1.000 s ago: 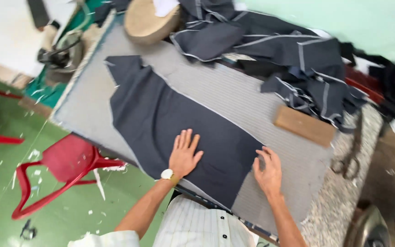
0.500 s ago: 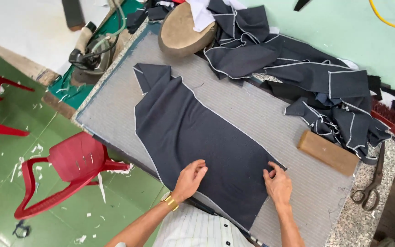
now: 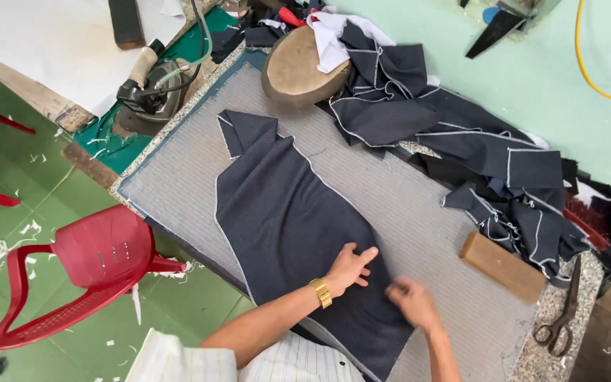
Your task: The person irons a dark fabric piece on a work table, repeatedly folding and unfolding it to press different sections. They use a steam iron and a wooden pressing block, then cut a small portion of the fabric with scissors before continuing to iron and fold the remaining piece.
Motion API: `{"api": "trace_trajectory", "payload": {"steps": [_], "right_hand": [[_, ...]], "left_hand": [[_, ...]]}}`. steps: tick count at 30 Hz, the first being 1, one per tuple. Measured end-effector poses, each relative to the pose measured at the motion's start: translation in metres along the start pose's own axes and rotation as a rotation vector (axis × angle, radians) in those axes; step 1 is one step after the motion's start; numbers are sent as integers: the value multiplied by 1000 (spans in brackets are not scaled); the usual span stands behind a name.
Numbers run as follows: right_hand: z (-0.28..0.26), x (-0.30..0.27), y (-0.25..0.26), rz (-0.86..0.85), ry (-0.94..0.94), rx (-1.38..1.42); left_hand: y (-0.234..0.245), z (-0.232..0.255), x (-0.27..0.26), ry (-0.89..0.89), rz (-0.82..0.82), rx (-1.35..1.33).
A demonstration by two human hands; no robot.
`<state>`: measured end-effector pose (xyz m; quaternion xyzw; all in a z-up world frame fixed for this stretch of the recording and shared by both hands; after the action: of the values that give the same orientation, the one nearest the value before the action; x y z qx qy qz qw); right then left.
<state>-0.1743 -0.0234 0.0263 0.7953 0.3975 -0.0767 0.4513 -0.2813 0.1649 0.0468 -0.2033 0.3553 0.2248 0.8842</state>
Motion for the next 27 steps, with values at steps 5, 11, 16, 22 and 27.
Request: {"api": "trace_trajectory", "payload": {"steps": [5, 11, 16, 22, 27], "right_hand": [[-42, -55, -15, -446, -117, 373], [-113, -70, 75, 87, 658, 583], [-179, -111, 86, -206, 1072, 402], [-221, -143, 74, -419, 1215, 332], [-261, -149, 32, -454, 1334, 291]], "left_hand": [[11, 15, -29, -90, 157, 34], [-29, 48, -114, -178, -374, 419], [-46, 54, -200, -514, -1117, 580], [16, 90, -292, -504, -1039, 596], [61, 22, -313, -641, -994, 878]]}}
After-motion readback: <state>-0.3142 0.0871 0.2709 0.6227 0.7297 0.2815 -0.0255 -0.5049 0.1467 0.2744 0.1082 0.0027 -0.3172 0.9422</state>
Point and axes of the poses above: each hand's wrist, its own x-axis towards the middle knuckle, its own y-axis out of the back of the hand, z = x × y, the point moved 6 cm from there along x, towards the middle knuckle, and after that the axes turned 3 degrees about y, right-handed, at the moved point
